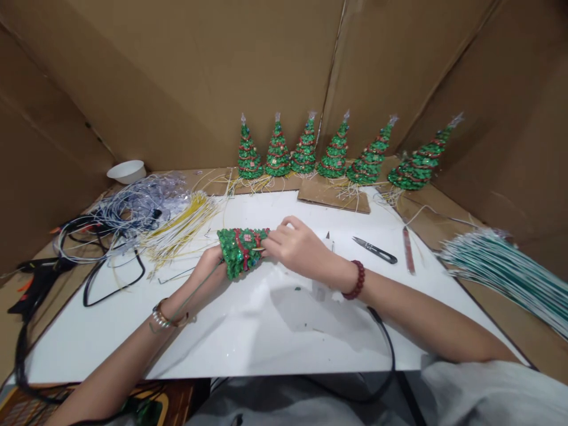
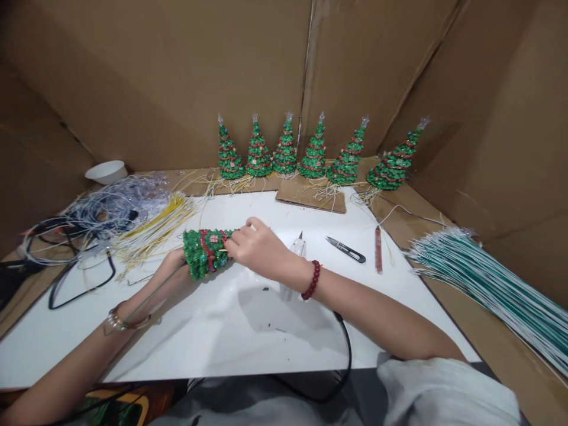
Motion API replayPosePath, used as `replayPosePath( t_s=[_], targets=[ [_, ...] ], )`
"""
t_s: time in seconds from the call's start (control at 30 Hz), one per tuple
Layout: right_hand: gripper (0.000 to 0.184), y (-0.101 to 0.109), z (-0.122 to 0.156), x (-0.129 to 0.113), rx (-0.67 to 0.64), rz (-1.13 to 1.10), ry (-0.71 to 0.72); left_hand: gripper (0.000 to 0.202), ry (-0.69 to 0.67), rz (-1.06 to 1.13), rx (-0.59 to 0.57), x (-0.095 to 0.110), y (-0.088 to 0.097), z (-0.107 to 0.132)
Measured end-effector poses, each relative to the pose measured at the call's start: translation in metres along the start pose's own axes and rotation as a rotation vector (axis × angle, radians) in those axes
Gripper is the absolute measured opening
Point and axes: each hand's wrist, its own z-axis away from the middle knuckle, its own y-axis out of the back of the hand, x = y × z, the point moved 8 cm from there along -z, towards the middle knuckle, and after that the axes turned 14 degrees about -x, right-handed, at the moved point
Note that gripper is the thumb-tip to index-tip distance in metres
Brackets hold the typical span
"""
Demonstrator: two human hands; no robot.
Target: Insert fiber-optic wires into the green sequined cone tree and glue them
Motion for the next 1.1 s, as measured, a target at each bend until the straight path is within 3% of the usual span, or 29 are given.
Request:
replayPosePath(
  t_s=[0.1, 0.2, 0.4, 0.53, 0.9, 1.1],
  targets=[
    [0.015, -0.005, 0.004, 0.028, -0.122, -0.322, -0.164, 0.023, -0.008, -0.016, -0.026, -0.002, 0.002, -0.001],
    [0.009, -0.008, 0.010, 0.039, -0.171, -0.565, -0.212, 0.023, -0.005, -0.026, -0.025, -0.005, 0.002, -0.001],
    [0.021, -0.003, 0.003, 0.017, -0.123, -0.348, -0.082, 0.021, -0.030, 0.049, -0.025, -0.002, 0.000, -0.002],
    [0.023, 0.002, 0.001, 0.011, -0.050, -0.266, -0.093, 0.021, -0.004, 0.089, -0.038, -0.001, -0.002, -0.001],
    [0.021, -0.008, 0.009, 0.023, -0.138, -0.539, -0.313, 0.020, 0.017, 0.028, -0.013, -0.011, -0.003, 0.002],
    [0.015, -0.007, 0.007, 0.021, -0.003, -0.529, -0.212, 0.020, -0.036, 0.023, -0.030, -0.016, -0.004, 0.000]
  ],
)
